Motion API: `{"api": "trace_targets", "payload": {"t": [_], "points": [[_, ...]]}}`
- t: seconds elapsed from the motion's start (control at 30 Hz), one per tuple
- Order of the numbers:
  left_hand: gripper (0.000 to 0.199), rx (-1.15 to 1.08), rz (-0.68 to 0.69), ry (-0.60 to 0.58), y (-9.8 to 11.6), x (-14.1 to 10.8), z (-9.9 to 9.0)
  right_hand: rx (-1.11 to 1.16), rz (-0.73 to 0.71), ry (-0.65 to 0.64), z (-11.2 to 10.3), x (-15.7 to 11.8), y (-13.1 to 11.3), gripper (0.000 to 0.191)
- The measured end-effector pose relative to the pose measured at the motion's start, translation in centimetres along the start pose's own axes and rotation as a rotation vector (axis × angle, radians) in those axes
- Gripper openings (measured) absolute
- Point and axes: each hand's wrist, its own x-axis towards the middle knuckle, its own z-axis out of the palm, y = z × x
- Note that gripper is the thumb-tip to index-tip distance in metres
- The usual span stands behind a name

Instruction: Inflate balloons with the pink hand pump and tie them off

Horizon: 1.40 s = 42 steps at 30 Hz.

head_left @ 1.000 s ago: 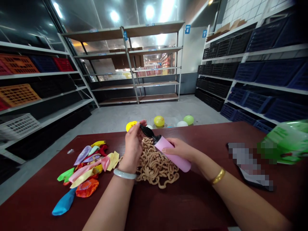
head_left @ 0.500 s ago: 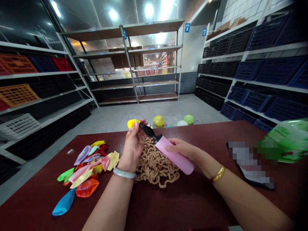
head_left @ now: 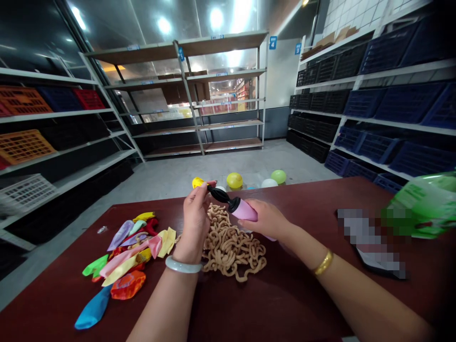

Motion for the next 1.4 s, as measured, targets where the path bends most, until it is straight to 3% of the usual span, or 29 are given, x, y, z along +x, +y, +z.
{"api": "trace_targets", "payload": {"t": [0.1, 0.27, 0.5, 0.67, 0.93, 1.27, 1.4], "points": [[0.037, 0.102, 0.1, 0.036, -0.1, 0.2, -0.5, 0.06, -0.024, -0.014, -0.2, 0.1, 0.2, 0.052], [0.027, 0.154, 0.182, 0.045, -0.6, 0.8, -1.0, 0.075, -0.035, -0.031, -0.4, 0.1, 0.3, 0.051], [0.027, -0.082, 0.094, 0.064, 0.3, 1.0, -0.6, 0.061, -0.033, -0.059, -0.5, 0.2, 0.4, 0.048], [0.035, -0.161, 0.042, -0.007, 0.5, 0.7, -0.4, 0.109, -0.032, -0.085, -0.6, 0.1, 0.5, 0.046], [0.022, -0.194, -0.148, -0.09, 0.5, 0.0, 0.3, 0.183, -0.018, -0.066, -0.7, 0.2, 0.8, 0.045], [0.03, 0.012, -0.084, 0.0, 0.5, -1.0, 1.3, 0.268, -0.011, -0.005, -0.5, 0.1, 0.1, 0.042], [0.04, -0.037, -0.053, -0.061, 1.3, -1.0, 0.9, 0.323, -0.008, -0.036, -1.0, 0.1, -0.2, 0.042]]}}
